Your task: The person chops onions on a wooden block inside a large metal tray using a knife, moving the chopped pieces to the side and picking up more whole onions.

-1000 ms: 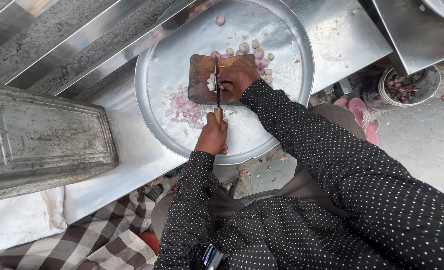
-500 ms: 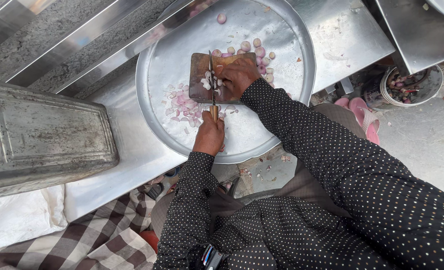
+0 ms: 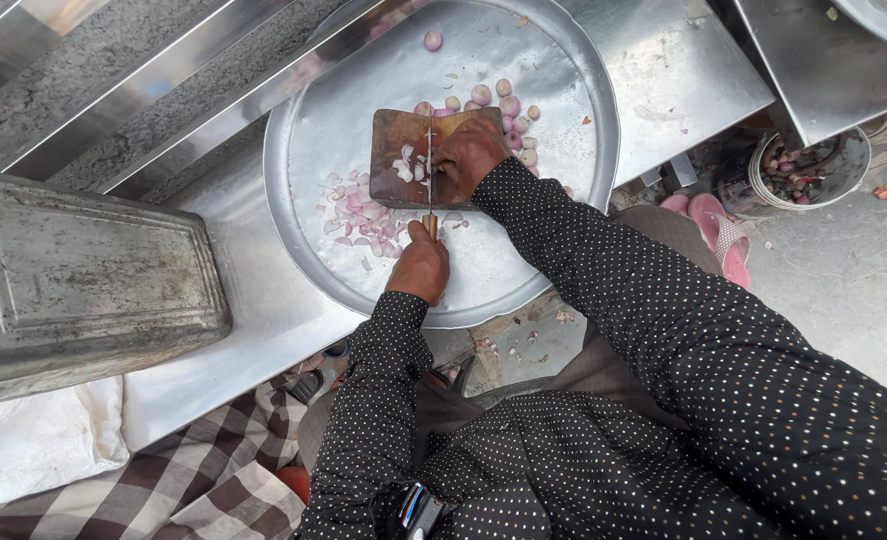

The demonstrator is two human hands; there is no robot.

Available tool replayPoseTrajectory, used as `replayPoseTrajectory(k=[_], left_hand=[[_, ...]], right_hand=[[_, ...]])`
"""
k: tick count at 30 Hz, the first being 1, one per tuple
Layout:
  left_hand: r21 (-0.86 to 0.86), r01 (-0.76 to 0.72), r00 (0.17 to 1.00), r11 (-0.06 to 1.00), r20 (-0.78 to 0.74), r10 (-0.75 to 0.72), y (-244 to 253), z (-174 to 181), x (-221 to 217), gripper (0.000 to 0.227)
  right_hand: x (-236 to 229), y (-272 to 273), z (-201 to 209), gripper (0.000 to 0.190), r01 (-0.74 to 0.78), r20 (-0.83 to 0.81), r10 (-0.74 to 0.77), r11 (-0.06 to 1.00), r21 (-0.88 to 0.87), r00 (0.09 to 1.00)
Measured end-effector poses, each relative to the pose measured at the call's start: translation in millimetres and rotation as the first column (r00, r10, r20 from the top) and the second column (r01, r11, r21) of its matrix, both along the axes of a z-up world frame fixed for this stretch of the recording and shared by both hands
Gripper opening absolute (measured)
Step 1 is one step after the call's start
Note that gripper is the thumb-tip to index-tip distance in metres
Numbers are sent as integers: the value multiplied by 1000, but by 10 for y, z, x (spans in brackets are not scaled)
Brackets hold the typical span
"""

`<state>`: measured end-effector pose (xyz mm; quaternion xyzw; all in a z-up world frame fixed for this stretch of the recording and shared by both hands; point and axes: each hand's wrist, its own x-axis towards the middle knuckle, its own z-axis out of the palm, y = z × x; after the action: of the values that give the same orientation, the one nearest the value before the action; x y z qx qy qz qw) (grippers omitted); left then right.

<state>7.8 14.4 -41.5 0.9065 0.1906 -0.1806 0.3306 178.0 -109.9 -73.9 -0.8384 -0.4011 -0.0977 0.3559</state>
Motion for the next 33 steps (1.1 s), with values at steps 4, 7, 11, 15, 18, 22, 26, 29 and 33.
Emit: replayPoseTrajectory(k=[4,7,11,15,18,22,26,29,33], left_hand=[[-82,-45,996,996,74,51,-34,114,-106,31],[-10,-58,976,998,210,59,-77,189,-223,30],[-92,-244,963,966,92,252,-84,246,-410,29],[-17,-190,898,982,401,180,-169,266,-495,28],[-67,-138,966,988,211,149,-286,302,-417,29],[-235,-193,975,953,65,214,-302,350,-373,29],[-149,-198,961,969,166,222,-95,398,-525,29],[-227,-359,905,905,153,397,8,495,-658,29],[-214,-417,886,883,122,448,74,665,-809,25]], right_hand=[[-8,2,57,15,36,-26,-34,998,55,999],[4,-41,180,15,-16,-1,17,991,131,1000],[142,-382,456,23,42,-543,187,924,380,818],[271,-992,643,17,257,-498,-82,921,294,863],[167,-1275,628,13,313,-499,-264,950,15,825],[-112,-1415,528,14,131,-452,-234,960,-248,861],[-278,-1533,519,17,84,-396,-243,922,-378,885],[-335,-1605,563,22,68,-416,-242,918,-391,877],[-443,-1608,599,36,-131,-335,-1,920,-370,942]])
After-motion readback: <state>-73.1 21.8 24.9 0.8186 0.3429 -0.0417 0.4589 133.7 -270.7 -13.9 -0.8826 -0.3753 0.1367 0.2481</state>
